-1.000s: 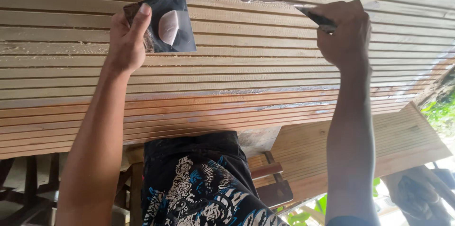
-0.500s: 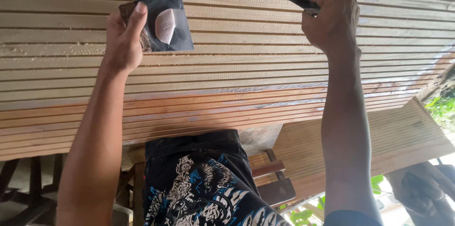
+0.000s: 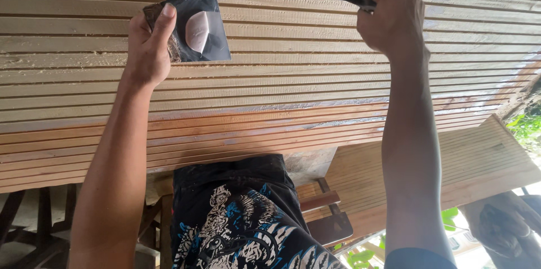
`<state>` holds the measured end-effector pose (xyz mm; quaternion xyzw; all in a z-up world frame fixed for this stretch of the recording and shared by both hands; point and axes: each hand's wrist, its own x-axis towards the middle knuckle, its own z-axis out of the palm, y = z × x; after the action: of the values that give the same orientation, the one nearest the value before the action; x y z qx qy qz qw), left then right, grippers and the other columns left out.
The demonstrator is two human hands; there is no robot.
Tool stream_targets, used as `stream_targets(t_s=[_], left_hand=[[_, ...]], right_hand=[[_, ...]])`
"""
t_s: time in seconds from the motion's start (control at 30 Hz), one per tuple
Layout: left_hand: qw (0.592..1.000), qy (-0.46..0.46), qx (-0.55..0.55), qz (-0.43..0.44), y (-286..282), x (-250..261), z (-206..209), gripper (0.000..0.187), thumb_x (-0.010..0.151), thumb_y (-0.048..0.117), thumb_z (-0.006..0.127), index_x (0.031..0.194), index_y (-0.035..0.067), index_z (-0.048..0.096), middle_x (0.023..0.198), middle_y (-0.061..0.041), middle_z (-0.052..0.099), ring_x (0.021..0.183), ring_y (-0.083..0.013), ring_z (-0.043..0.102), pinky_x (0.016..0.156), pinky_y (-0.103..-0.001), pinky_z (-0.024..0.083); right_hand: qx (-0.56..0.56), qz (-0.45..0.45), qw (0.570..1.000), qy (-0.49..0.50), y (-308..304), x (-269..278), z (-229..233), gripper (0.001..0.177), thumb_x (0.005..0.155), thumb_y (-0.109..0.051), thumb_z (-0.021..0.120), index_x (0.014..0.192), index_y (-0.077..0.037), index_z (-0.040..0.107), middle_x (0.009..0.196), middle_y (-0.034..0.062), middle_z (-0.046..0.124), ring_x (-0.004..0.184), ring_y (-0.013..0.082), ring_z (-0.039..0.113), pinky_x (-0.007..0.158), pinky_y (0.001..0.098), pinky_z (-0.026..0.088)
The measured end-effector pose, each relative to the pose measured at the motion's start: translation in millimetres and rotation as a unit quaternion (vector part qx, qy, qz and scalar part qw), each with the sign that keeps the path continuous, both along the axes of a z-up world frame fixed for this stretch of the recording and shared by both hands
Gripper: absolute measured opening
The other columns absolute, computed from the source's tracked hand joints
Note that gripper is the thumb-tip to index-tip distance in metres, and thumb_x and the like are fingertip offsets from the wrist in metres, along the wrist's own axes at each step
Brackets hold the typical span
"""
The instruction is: The person applies a pinkish filler paste into the gaps between wooden slats on a large board using a putty knife. They repeatedly scoop filler from a small metal plate and spread it along the seams, smoothing the surface as they work.
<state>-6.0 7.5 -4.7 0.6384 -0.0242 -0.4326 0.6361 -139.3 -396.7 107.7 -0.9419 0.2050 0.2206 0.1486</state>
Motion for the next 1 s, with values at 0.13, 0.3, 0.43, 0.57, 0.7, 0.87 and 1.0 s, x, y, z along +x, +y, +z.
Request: stream_targets(t_s=[0.13,0.3,0.43,0.57,0.7,0.87,1.0], left_hand=[[1.0,0.0,0.001,-0.002,-4.2,0.9,2.7,0.05,0.116,0.045,0.056,0.079,0.013,0.045,0.069,0.008,0.042,0.064,-0.0053,0.034,0.064,-0.028,0.026],[0.999,0.015,-0.039,0.009,-6.3,-0.2,14.3,0.04,0.112,0.045,0.054,0.089,0.013,0.06,0.081,0.008,0.057,0.074,-0.0057,0.049,0.066,-0.028,0.039],[0.999,0.016,-0.024,0.025,-7.2,-0.7,8.9,0.034,0.112,0.042,0.056,0.098,0.013,0.067,0.087,0.009,0.06,0.08,-0.0039,0.05,0.071,-0.026,0.042],[0.999,0.022,-0.017,0.027,-0.5,-4.4,0.4,0.042,0.115,0.041,0.058,0.086,0.011,0.053,0.08,0.007,0.046,0.075,-0.0065,0.039,0.068,-0.028,0.032],[0.999,0.025,-0.03,0.023,-7.6,1.6,-1.4,0.039,0.114,0.04,0.056,0.09,0.01,0.061,0.083,0.007,0.054,0.078,-0.0061,0.045,0.07,-0.027,0.038],[0.99,0.092,-0.05,0.097,1.2,-14.5,29.3,0.034,0.109,0.038,0.056,0.111,0.006,0.065,0.099,0.001,0.066,0.089,-0.0099,0.062,0.08,-0.03,0.054],[0.959,0.167,-0.122,0.195,20.3,-37.1,58.5,0.042,0.106,0.037,0.059,0.128,0.001,0.059,0.118,-0.006,0.067,0.107,-0.0148,0.067,0.093,-0.036,0.058]], right_hand=[[0.027,-0.086,0.977,0.192,-18.6,26.2,-7.2,0.039,0.092,-0.008,0.056,0.116,-0.029,0.08,0.104,0.0067,0.077,0.082,0.0242,0.07,0.081,0.0421,0.056],[0.008,0.041,0.957,0.287,-36.8,49.9,-10.1,0.041,0.1,-0.014,0.048,0.125,-0.028,0.077,0.107,0.0109,0.076,0.075,0.0319,0.07,0.074,0.0478,0.058],[0.071,0.05,0.984,0.154,-39.8,5.5,12.0,0.038,0.093,-0.01,0.061,0.126,-0.017,0.078,0.106,0.0152,0.077,0.091,0.0307,0.071,0.087,0.0441,0.057],[0.068,-0.1,0.993,-0.005,-13.8,-47.1,6.8,0.029,0.104,-0.006,0.062,0.13,-0.008,0.074,0.114,0.0168,0.075,0.101,0.0302,0.072,0.089,0.0431,0.054],[0.049,-0.142,0.98,-0.13,50.3,-25.1,-18.5,0.02,0.102,-0.007,0.066,0.121,-0.005,0.074,0.104,0.0154,0.075,0.093,0.032,0.074,0.083,0.0439,0.058],[0.037,-0.122,0.991,-0.037,151.3,37.8,-23.3,0.023,0.109,-0.015,0.056,0.12,-0.011,0.075,0.103,0.0157,0.072,0.088,0.0318,0.068,0.075,0.0458,0.055],[0.172,-0.029,0.972,-0.16,171.7,28.5,28.0,0.022,0.102,-0.013,0.061,0.12,-0.009,0.074,0.106,0.0125,0.075,0.101,0.0314,0.069,0.085,0.0453,0.056]])
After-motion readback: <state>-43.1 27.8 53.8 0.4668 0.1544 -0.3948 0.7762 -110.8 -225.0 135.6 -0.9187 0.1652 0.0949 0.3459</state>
